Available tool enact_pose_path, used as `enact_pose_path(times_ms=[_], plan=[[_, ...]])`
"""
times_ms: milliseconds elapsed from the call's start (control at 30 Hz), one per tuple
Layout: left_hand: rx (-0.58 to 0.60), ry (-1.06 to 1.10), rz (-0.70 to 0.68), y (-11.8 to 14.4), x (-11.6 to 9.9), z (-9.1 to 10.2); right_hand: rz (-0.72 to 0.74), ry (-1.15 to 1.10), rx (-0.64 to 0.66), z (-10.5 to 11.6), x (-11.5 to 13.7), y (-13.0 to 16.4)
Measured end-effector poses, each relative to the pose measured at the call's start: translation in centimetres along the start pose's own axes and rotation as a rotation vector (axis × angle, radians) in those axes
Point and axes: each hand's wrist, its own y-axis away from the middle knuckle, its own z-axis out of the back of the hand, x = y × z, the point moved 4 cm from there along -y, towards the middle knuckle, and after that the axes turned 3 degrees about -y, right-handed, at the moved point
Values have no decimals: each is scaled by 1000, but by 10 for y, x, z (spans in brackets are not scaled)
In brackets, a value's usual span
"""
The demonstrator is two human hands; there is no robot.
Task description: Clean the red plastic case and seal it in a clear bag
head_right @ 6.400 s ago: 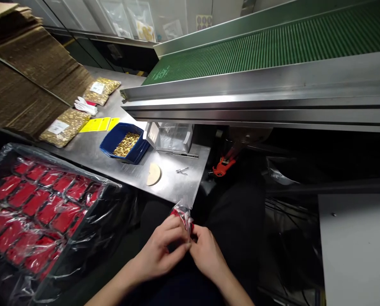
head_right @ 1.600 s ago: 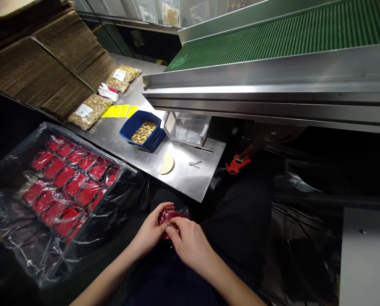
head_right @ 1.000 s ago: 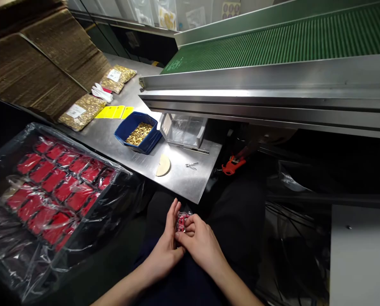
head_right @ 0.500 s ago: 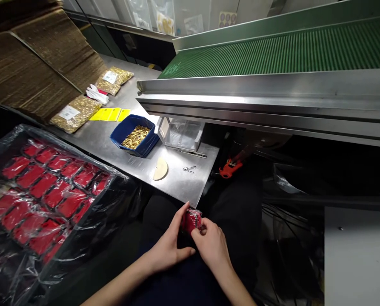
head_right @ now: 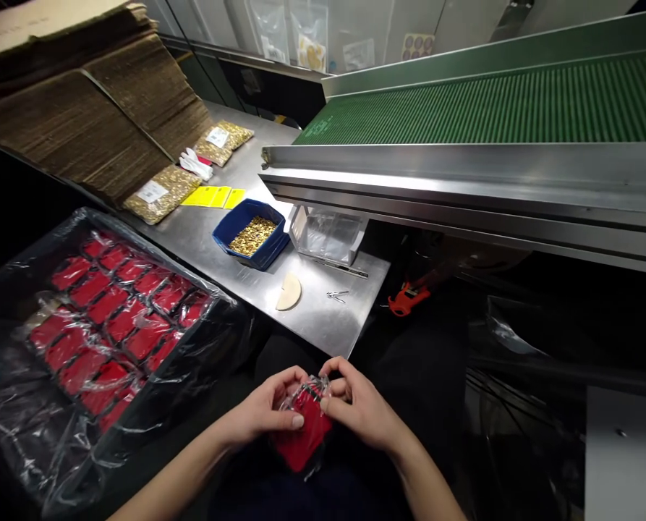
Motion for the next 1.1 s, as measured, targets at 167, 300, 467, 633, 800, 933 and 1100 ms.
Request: enact_pose_path(times_ms=[167, 300, 467, 633, 800, 933, 1100], plan=[[-119, 163, 19, 13, 25, 1, -24, 79, -76, -9, -16, -10], [-164, 176, 20, 25, 30, 1, -59, 76, -133, -10, -24, -20], [-134, 181, -33, 32, 26, 1, -75, 124, -105, -7, -31, -30], [-135, 139, -46, 33, 27, -2, -82, -24, -101, -4, -18, -22], [-105, 67, -35, 37, 25, -6, 31, 140, 0, -5, 4, -6], [-68, 7, -29, 41, 21, -8, 72, 117, -96, -6, 3, -3], [-38, -179, -214, 42, 9, -20, -78, 8, 39, -20, -18, -6]])
